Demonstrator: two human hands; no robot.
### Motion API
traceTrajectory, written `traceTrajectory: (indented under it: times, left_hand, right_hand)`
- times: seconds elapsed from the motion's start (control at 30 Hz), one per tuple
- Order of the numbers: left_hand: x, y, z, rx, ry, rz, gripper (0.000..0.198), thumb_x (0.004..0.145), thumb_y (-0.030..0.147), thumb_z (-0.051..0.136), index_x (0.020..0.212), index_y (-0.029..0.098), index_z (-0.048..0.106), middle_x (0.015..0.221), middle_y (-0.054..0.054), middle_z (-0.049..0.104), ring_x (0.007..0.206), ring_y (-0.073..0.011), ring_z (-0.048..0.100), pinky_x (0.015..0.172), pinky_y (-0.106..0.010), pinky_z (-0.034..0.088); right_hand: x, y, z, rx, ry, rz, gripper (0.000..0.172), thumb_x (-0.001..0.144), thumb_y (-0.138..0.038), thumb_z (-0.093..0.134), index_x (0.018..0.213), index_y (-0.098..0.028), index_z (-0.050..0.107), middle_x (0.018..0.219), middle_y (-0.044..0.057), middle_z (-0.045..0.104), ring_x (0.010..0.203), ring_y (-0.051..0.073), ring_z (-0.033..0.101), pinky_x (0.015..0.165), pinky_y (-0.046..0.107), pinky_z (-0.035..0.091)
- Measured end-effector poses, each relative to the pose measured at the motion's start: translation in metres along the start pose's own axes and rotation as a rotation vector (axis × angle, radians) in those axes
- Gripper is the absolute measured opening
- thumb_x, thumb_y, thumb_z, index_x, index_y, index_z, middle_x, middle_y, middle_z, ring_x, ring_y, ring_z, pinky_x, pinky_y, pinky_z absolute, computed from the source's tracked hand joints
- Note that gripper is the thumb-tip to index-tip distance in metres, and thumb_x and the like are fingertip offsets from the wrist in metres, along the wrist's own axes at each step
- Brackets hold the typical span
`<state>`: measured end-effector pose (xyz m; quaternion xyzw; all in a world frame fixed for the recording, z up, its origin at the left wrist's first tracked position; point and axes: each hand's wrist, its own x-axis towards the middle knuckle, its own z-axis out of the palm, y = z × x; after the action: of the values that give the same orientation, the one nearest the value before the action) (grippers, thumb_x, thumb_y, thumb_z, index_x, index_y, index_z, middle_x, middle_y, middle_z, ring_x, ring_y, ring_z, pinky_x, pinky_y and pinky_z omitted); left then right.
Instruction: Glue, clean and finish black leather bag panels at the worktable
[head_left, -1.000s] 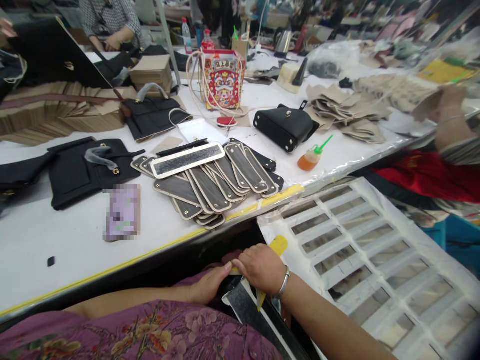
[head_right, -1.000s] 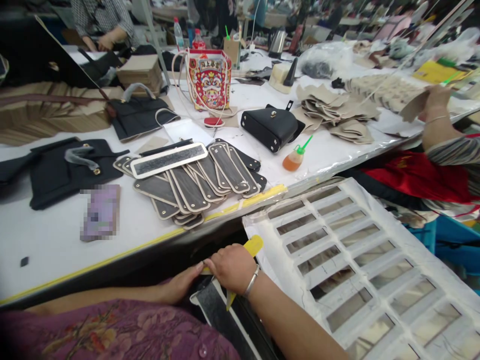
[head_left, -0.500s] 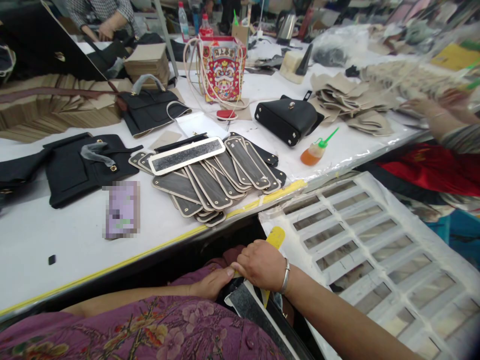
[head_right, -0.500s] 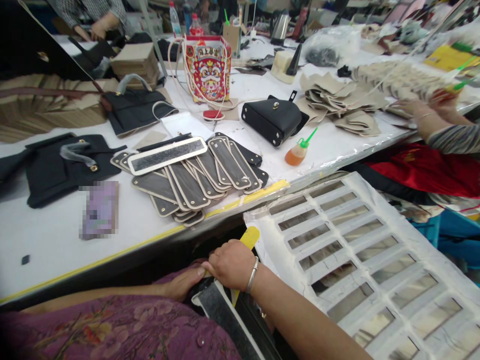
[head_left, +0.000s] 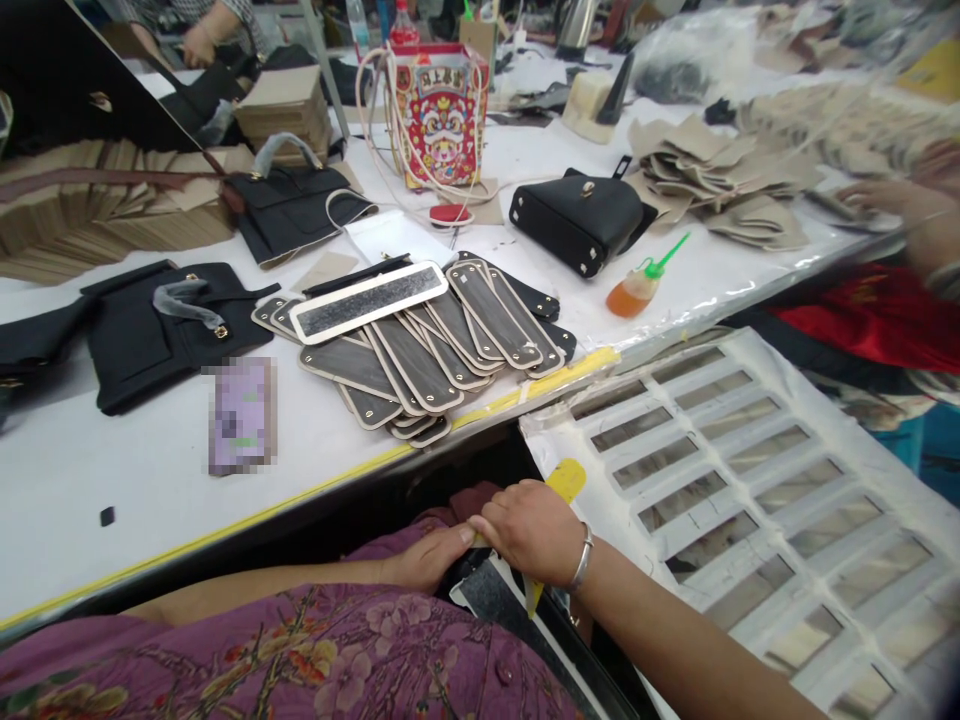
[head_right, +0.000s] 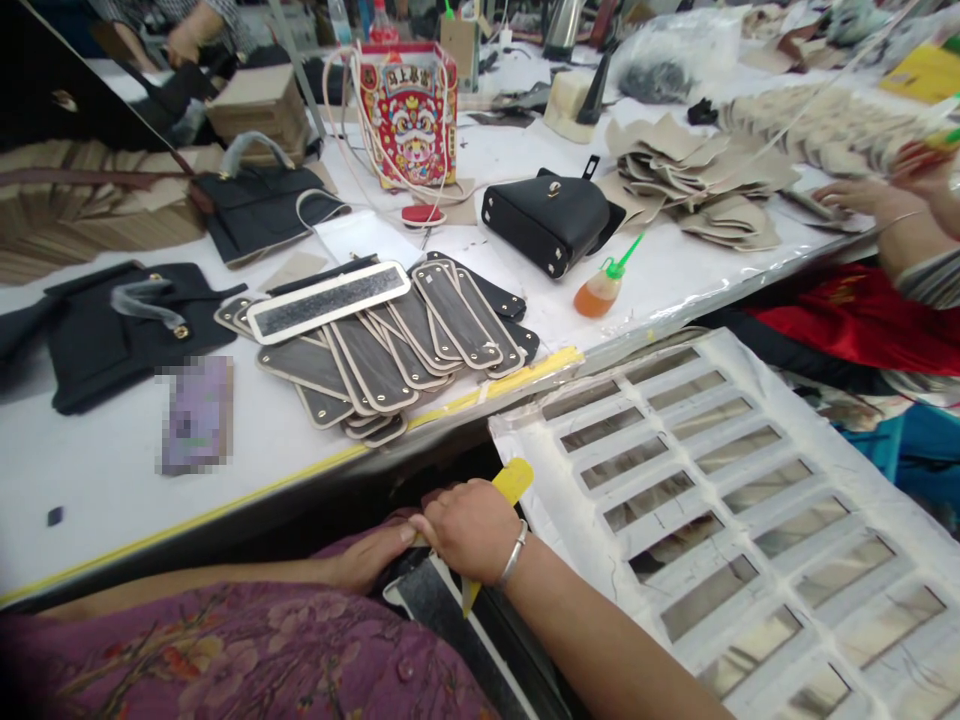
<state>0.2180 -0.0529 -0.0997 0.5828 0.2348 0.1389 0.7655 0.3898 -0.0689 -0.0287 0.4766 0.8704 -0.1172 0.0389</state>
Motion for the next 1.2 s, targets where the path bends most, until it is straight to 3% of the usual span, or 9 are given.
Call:
traceTrajectory:
  times: [0.33, 0.47, 0.67, 0.93, 1.2]
  left_hand:
    - [0.001, 0.009, 0.005, 0.012, -0.055, 0.081, 0.052, 0.091, 0.051, 0.027, 0.108, 0.012, 0.057, 0.111, -0.009, 0.058, 0.106, -0.0215, 0.050, 0.101, -0.035, 0.033]
    - [0.006, 0.012, 0.004, 0.107, -0.062, 0.088, 0.049, 0.092, 0.050, 0.025, 0.103, 0.014, 0.056, 0.103, -0.008, 0.059, 0.098, -0.0197, 0.052, 0.095, -0.033, 0.038]
    - [0.013, 0.007, 0.003, 0.219, -0.061, 0.074, 0.048, 0.091, 0.052, 0.020, 0.086, 0.016, 0.052, 0.088, -0.006, 0.058, 0.088, -0.0176, 0.052, 0.087, -0.031, 0.041]
    - [0.015, 0.009, -0.003, 0.296, -0.129, 0.053, 0.050, 0.091, 0.051, 0.015, 0.085, 0.016, 0.050, 0.089, -0.006, 0.056, 0.087, -0.0177, 0.050, 0.088, -0.030, 0.039]
    - [0.005, 0.005, -0.006, 0.198, -0.138, 0.058, 0.049, 0.092, 0.049, 0.021, 0.099, 0.013, 0.055, 0.100, -0.007, 0.058, 0.096, -0.0188, 0.051, 0.093, -0.030, 0.037]
  right_hand:
    - [-0.008, 0.000, 0.004, -0.017, 0.036, 0.027, 0.040, 0.098, -0.034, 0.029, 0.076, -0.018, 0.057, 0.072, 0.004, 0.061, 0.068, 0.019, 0.054, 0.059, 0.033, 0.024]
    - [-0.015, -0.004, 0.006, -0.008, 0.036, 0.117, 0.040, 0.098, -0.033, 0.028, 0.075, -0.019, 0.058, 0.070, 0.003, 0.060, 0.065, 0.020, 0.054, 0.058, 0.033, 0.025]
    - [-0.024, -0.014, 0.014, 0.015, 0.138, 0.270, 0.038, 0.097, -0.029, 0.030, 0.073, -0.019, 0.057, 0.067, 0.002, 0.059, 0.064, 0.020, 0.053, 0.060, 0.033, 0.025]
    - [-0.029, -0.032, 0.022, 0.040, 0.196, 0.466, 0.040, 0.098, -0.028, 0.028, 0.069, -0.019, 0.055, 0.064, 0.002, 0.056, 0.063, 0.019, 0.051, 0.060, 0.032, 0.024]
    - [-0.021, -0.022, 0.014, 0.023, 0.097, 0.298, 0.039, 0.097, -0.029, 0.029, 0.074, -0.018, 0.058, 0.069, 0.003, 0.059, 0.066, 0.018, 0.053, 0.061, 0.031, 0.027]
